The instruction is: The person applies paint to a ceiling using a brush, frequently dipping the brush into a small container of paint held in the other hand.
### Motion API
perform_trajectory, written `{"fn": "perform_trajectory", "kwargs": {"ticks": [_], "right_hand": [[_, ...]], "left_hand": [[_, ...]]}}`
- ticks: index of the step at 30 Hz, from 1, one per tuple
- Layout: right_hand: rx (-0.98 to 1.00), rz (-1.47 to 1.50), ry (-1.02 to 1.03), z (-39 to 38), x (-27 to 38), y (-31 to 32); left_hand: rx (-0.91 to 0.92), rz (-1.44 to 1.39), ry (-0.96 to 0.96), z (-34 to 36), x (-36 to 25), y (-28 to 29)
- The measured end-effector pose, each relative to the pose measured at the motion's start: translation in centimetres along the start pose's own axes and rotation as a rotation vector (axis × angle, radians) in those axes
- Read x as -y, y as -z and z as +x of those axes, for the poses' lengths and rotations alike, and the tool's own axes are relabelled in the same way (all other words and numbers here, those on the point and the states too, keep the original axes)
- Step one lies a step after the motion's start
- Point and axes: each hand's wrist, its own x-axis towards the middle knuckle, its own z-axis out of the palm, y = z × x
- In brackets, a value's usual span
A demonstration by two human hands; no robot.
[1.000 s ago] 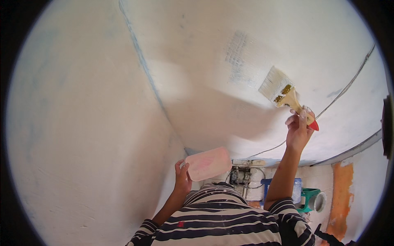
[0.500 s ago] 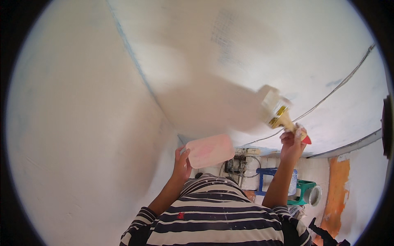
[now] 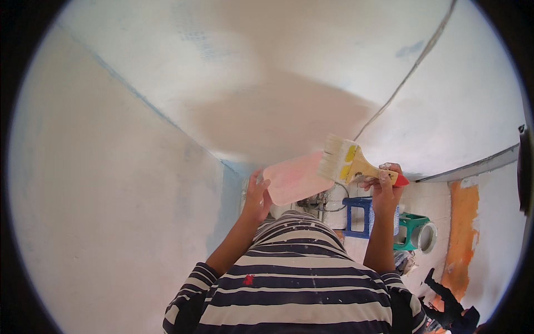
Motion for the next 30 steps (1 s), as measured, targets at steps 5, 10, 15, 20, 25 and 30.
{"fn": "perform_trajectory", "kwargs": {"ticks": [5,10,15,20,25,30], "right_hand": [[-0.054,-0.062,-0.024,-0.7,0.5,3.0],[-0.093,-0.052,-0.069,-1.7,-0.9,4.2],[-0.132,-0.094,-0.100,-2.5,-1.2,5.1],[-0.056,-0.269,-0.131,-2.5,-1.4,6.1],[0.075,-0.584,0.119,-1.8,-2.3,7.7],[0.071,-0.524,0.036,-2.0,-1.7,7.6]], "left_hand": [[-0.019,0.078,-0.109,0.0,0.7,-5.4],[-0.050,0.115,-0.236,0.3,3.0,-8.5],[-0.060,0.152,-0.300,-0.5,6.6,-11.2],[-0.029,0.139,-0.372,-0.8,7.3,-13.0],[-0.052,0.183,-0.394,-1.8,7.8,-13.6],[-0.040,0.139,-0.406,-2.3,8.5,-13.5]]}}
